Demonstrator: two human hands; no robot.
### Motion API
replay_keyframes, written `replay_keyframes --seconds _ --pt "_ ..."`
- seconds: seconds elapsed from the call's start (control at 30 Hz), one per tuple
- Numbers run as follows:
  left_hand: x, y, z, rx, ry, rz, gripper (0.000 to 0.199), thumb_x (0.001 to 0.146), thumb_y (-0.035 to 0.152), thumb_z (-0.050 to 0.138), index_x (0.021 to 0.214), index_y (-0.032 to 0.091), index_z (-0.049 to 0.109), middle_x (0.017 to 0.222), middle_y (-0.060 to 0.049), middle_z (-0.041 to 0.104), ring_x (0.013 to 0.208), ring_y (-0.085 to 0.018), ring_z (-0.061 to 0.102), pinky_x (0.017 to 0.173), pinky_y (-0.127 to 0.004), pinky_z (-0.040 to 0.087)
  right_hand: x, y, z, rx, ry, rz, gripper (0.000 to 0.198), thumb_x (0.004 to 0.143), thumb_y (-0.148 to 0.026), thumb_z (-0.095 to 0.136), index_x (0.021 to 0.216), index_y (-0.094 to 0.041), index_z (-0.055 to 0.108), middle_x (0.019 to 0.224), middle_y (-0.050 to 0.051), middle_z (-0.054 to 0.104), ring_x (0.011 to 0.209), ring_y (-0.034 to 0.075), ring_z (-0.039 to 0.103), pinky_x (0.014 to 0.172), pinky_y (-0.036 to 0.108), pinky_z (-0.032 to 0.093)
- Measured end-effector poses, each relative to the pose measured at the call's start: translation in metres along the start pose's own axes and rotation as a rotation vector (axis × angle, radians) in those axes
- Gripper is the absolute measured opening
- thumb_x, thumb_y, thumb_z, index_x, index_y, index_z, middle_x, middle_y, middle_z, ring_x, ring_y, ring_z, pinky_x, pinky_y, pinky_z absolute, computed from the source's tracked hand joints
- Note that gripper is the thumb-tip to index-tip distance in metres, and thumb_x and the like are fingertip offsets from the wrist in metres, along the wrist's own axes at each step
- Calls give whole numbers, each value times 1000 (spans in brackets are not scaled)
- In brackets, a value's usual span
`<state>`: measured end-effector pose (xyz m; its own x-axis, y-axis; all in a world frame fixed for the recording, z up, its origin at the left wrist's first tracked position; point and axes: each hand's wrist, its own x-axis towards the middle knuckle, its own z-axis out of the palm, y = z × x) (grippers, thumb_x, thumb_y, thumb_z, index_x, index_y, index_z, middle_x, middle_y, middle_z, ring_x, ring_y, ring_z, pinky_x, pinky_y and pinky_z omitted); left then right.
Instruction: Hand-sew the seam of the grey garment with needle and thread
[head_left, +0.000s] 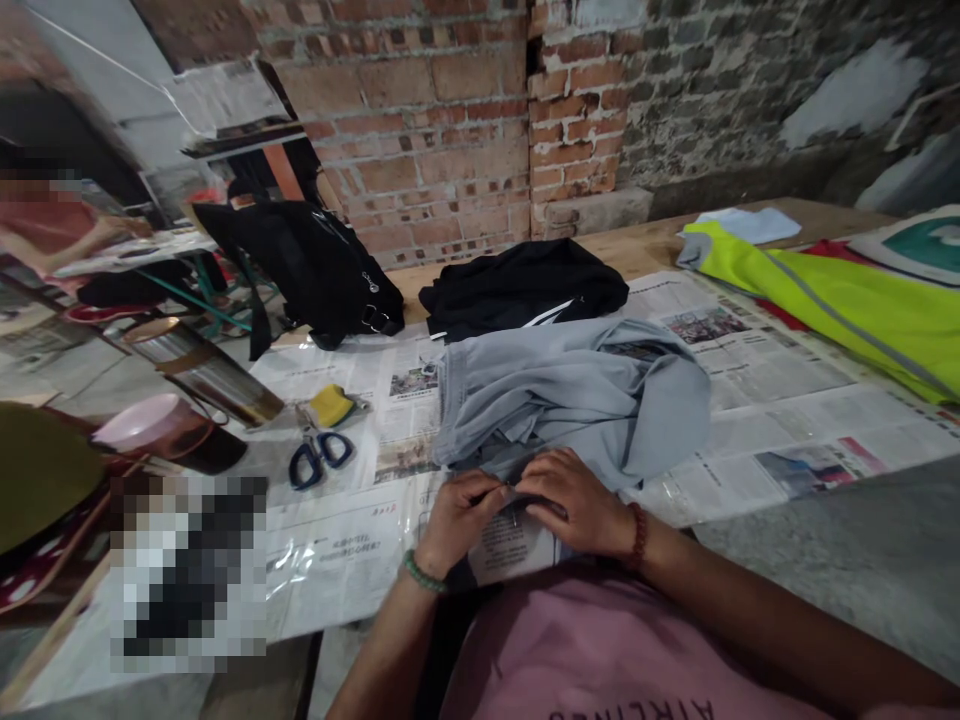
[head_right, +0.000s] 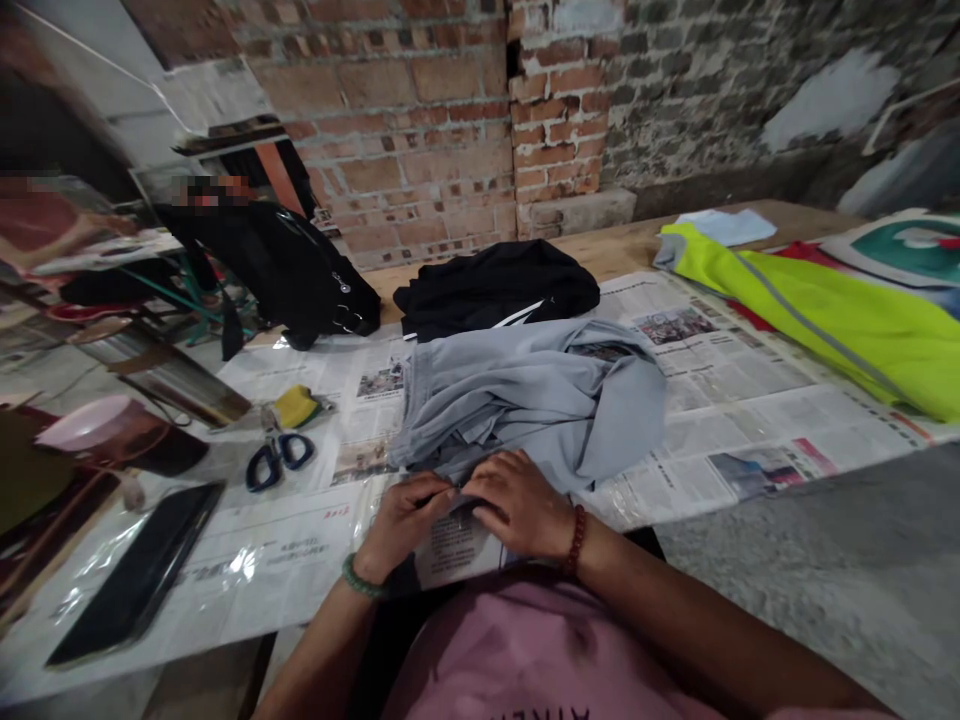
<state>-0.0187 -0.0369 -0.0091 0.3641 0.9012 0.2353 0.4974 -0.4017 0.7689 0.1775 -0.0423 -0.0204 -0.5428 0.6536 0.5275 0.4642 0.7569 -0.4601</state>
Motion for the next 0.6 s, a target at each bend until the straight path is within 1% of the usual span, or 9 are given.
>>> replay_keyframes --seconds 0.07,0.17,0.27,0.37,0.5,0.6 --pt "0 -2 0 0 -3 -1 25 80 26 52 60 15 63 58 -1 57 60 -12 52 57 -22 41 3 -1 5 -38 -11 -46 22 78 -21 55 100 -20 56 98 7 57 95 21 46 82 38 34" --pt "-1 -4 0 -11 -1 -6 26 81 25 50 59 15 61 58 0 54 58 -11 49 56 -21 40 8 -1 14 -92 18 -91 18 77 -20 56 96 -19 57 96 6 57 96 21 44 82 37 33" --pt "-2 -6 0 -34 3 -16 25 81 25 50 61 15 61 59 0 52 59 -10 48 57 -21 39 13 -1 20 -150 79 -88 9 80 -20 53 85 -19 60 86 4 57 89 19 45 77 34 32" --pt "-3 -5 -1 -56 7 -29 24 81 26 51 63 15 62 61 0 53 60 -11 49 58 -21 39 15 -2 23 -179 111 -83 15 84 -20 47 78 -19 60 79 3 56 83 17 45 73 33 31" --pt "-2 -4 -1 -94 13 -57 24 80 27 51 63 14 63 61 0 54 60 -11 49 57 -21 39 15 -2 23 -178 81 -107 14 85 -19 45 84 -18 59 81 3 57 83 17 44 74 33 31" --pt "-2 -4 -2 -126 17 -79 23 80 27 51 64 15 63 61 0 54 61 -11 49 58 -21 40 15 -2 24 -188 108 -140 15 85 -19 45 84 -19 59 81 3 58 83 17 45 73 32 31"
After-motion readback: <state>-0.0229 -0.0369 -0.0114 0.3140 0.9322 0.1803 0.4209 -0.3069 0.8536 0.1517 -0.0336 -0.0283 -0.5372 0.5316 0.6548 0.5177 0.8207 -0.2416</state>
